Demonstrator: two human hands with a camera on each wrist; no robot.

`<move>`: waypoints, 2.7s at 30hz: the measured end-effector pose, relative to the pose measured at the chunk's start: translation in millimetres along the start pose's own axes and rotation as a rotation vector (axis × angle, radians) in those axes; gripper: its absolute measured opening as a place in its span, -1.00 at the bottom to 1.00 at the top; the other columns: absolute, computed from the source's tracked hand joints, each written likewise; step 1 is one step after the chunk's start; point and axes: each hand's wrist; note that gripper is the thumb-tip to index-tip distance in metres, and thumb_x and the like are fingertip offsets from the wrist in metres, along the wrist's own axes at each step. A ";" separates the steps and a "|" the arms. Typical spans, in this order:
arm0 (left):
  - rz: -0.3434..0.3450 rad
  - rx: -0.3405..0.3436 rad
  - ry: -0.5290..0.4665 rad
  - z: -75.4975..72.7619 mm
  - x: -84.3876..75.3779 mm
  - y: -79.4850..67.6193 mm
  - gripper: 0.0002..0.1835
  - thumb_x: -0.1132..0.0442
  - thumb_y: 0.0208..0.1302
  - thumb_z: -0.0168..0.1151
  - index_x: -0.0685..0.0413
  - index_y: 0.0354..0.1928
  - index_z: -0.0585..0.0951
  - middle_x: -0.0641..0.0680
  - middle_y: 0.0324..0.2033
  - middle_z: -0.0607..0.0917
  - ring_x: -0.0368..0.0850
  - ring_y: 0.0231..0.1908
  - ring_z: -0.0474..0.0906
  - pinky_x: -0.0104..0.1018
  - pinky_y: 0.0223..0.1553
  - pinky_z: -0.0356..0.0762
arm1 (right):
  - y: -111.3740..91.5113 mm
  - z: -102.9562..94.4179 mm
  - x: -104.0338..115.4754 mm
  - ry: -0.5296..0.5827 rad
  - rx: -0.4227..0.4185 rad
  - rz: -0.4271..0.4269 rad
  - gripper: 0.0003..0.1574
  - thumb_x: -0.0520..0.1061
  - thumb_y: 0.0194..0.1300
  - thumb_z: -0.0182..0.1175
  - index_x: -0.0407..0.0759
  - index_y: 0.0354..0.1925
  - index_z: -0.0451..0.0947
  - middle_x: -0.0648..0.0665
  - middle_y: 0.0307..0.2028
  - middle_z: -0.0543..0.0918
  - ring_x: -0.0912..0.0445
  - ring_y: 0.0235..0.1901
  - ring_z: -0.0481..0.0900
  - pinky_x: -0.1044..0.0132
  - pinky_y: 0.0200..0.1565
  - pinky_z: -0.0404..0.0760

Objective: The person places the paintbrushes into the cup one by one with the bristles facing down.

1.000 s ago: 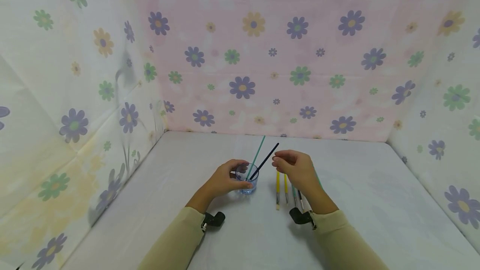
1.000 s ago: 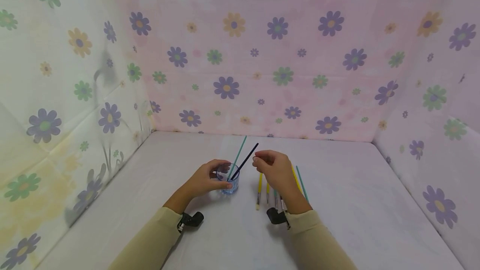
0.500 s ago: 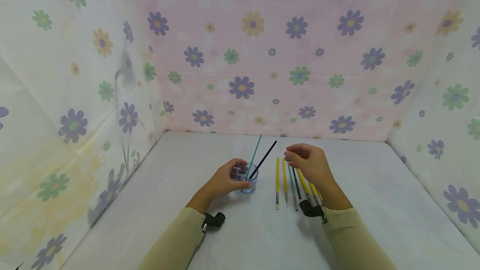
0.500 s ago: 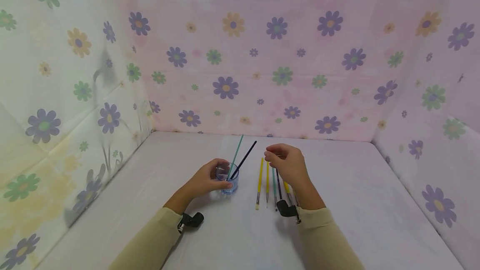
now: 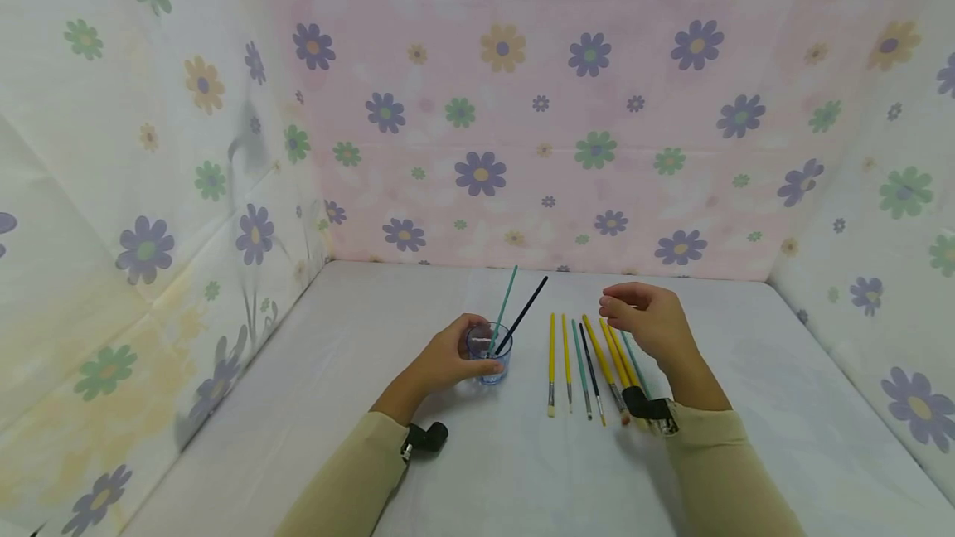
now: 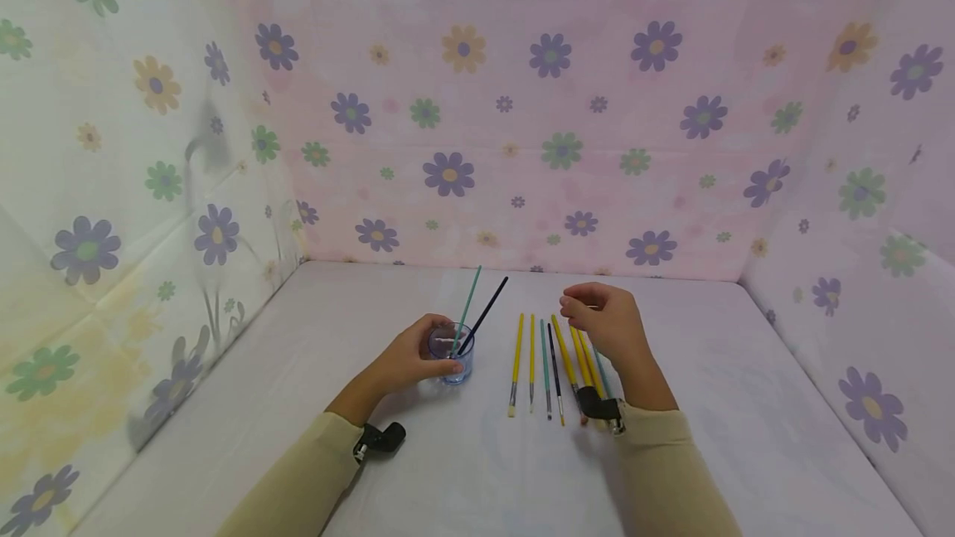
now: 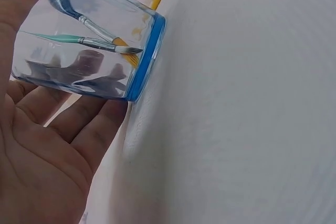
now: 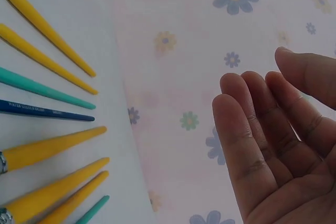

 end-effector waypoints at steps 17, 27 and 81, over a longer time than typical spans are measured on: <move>-0.022 0.023 0.031 -1.7 1.4 0.6 -0.20 -0.17 0.06 0.60 -0.21 0.34 0.51 -0.08 0.14 0.71 -0.16 0.09 0.67 -0.11 0.22 0.64 | 5.1 -34.3 -34.6 -0.030 0.005 0.180 -0.26 0.15 0.43 0.31 -0.35 0.32 0.49 -0.38 0.23 0.61 0.04 -0.01 0.76 0.31 -0.03 0.76; -0.025 0.022 0.022 -0.8 0.3 0.5 -0.20 -0.16 0.05 0.62 -0.22 0.34 0.51 -0.04 0.15 0.71 -0.11 0.11 0.67 -0.05 0.24 0.63 | 7.4 -44.7 -53.1 -0.075 -0.019 0.336 -0.28 0.14 0.43 0.32 -0.30 0.32 0.48 -0.36 0.26 0.60 0.07 0.00 0.74 0.31 -0.03 0.76; -0.024 0.028 0.041 -0.1 1.2 -0.3 -0.20 -0.19 0.04 0.61 -0.25 0.33 0.51 -0.10 0.17 0.70 -0.15 0.14 0.66 -0.09 0.25 0.62 | 6.4 -31.4 -67.7 -0.473 0.103 0.437 -0.59 -0.09 0.15 0.54 -0.32 -0.13 0.69 -0.20 -0.32 0.72 0.04 -0.37 0.67 0.29 -0.37 0.68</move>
Point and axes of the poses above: each hand's wrist, its own y-axis towards the middle knuckle, its own z-axis out of the palm, x = y × z
